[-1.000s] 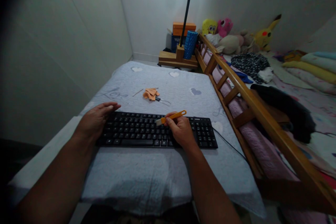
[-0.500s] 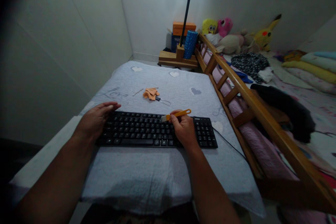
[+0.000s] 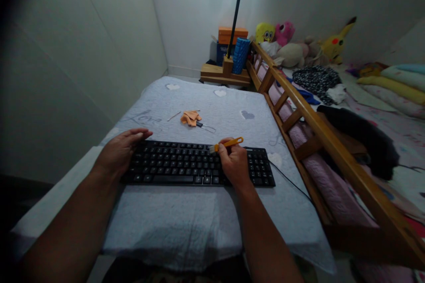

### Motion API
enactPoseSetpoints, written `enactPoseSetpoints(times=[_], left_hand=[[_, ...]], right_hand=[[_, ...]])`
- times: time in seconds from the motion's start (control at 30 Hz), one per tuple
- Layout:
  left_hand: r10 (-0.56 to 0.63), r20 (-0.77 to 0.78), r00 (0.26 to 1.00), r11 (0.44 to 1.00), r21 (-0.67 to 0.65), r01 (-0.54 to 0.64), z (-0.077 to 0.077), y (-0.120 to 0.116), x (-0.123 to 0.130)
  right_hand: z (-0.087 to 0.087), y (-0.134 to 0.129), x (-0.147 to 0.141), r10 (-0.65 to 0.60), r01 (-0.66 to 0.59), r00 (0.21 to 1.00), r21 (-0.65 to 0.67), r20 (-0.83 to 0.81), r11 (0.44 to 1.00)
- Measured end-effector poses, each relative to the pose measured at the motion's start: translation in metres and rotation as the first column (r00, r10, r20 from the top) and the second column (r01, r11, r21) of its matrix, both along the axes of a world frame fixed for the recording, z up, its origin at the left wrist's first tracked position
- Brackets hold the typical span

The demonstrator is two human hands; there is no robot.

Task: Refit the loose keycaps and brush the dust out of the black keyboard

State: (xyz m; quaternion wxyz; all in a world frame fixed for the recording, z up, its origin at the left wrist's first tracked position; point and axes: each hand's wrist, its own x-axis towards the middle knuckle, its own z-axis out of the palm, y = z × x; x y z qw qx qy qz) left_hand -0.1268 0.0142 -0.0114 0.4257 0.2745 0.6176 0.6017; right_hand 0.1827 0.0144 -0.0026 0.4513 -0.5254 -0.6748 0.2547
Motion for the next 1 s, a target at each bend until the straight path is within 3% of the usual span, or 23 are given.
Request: enactPoseSetpoints(times=[0.13,0.33,0.53,0.67,0.8,1.0], left_hand=[[0.015,0.003,1.000,1.000,-0.004,-0.015,-0.001,0.001,0.000],[0.008,0.028,1.000,1.000,-0.002,-0.008,-0.003,0.001,-0.001],[0.007,0.000,1.000,1.000,0.019,-0.007,-0.004,0.002,-0.002],[0.001,0.015,1.000,1.000,0.014,-0.001,-0.004,0.002,-0.002],[-0.007,0.016,1.000,1.000,0.022,0.007,-0.004,0.001,-0.001],[-0.010,0.026,1.000,1.000,0.011,0.010,-0.002,0.001,-0.001]], right_hand=[[-0.003,0.000,-0.003,0.091,-0.092,0.996,-0.061,-0.026,0.994],[-0.004,0.002,-0.001,0.000,-0.009,0.999,0.169,0.054,0.986],[-0.002,0.000,-0.002,0.243,-0.253,0.967,0.177,0.074,0.951],[0.000,-0.001,-0.003,0.301,-0.317,0.947,0.181,0.111,0.931],[0.005,-0.004,-0.003,0.314,-0.326,0.944,0.149,0.096,0.934],[0.007,-0.006,-0.001,0.229,-0.231,0.972,-0.059,-0.045,0.971]])
